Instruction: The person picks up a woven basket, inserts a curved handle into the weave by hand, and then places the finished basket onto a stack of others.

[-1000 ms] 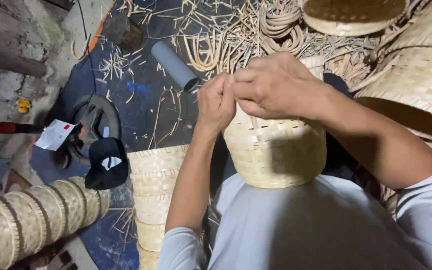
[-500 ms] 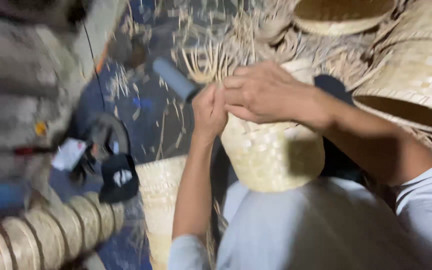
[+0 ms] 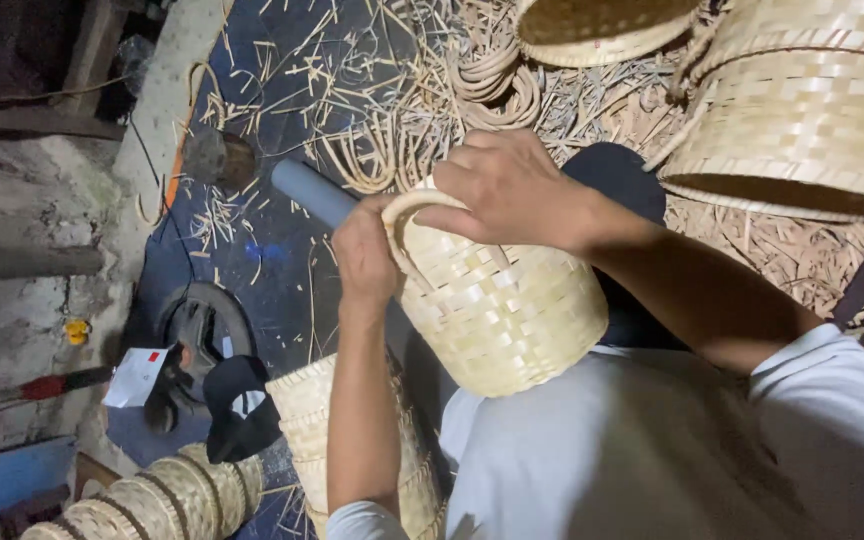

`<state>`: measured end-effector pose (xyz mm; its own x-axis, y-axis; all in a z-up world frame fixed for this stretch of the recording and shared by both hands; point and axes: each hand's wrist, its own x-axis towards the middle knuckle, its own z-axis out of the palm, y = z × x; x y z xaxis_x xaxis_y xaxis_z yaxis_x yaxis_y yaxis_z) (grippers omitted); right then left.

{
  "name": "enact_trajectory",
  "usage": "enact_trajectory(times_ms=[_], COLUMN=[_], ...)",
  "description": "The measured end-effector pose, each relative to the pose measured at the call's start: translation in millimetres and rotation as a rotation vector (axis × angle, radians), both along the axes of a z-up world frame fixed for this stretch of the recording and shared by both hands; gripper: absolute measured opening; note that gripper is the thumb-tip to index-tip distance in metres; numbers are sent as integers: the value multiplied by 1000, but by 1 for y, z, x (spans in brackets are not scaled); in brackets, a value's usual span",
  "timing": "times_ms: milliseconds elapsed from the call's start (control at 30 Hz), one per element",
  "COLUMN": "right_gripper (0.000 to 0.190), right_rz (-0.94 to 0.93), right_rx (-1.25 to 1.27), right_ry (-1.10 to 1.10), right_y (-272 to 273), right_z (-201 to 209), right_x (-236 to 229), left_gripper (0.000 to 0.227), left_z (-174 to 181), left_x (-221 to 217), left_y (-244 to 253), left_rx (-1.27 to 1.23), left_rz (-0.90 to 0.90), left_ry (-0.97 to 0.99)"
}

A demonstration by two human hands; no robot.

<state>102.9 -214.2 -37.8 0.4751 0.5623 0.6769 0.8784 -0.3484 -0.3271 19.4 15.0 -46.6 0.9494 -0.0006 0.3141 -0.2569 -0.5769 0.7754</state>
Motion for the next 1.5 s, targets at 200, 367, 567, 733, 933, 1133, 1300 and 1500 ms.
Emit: enact_trajectory(times_ms=[200, 367, 567, 733, 933, 1133, 1300, 1500], right_gripper=[37, 34, 35, 34, 33, 50, 64, 60], right_rz=[-33, 41, 87, 69, -14, -58, 88, 240], right_rx=[-31, -28, 4, -23, -43, 269, 453, 119], right_ry=[21, -14, -13, 25, 547, 986, 987, 892], right_y=[3, -1, 1, 6, -12, -77, -101, -114], right_z=[-4, -3, 5, 1, -8, -49, -64, -45], right_x=[-13, -26, -39, -36, -17, 11, 19, 18], left_gripper=[35, 26, 33, 36, 35, 35, 46, 47], left_z=[-8, -3, 3, -6, -15, -21, -25, -40], left_x=[-3, -11, -21, -19, -33, -61, -73, -108], left_y=[-4, -1, -6, 6, 40, 45, -18, -38], left_rx=[142, 307, 152, 239, -406, -863, -1179, -1406], left_rz=[23, -48, 34, -13, 264, 402, 236, 28], left_ry=[-136, -264, -150, -228, 60, 67, 255, 512])
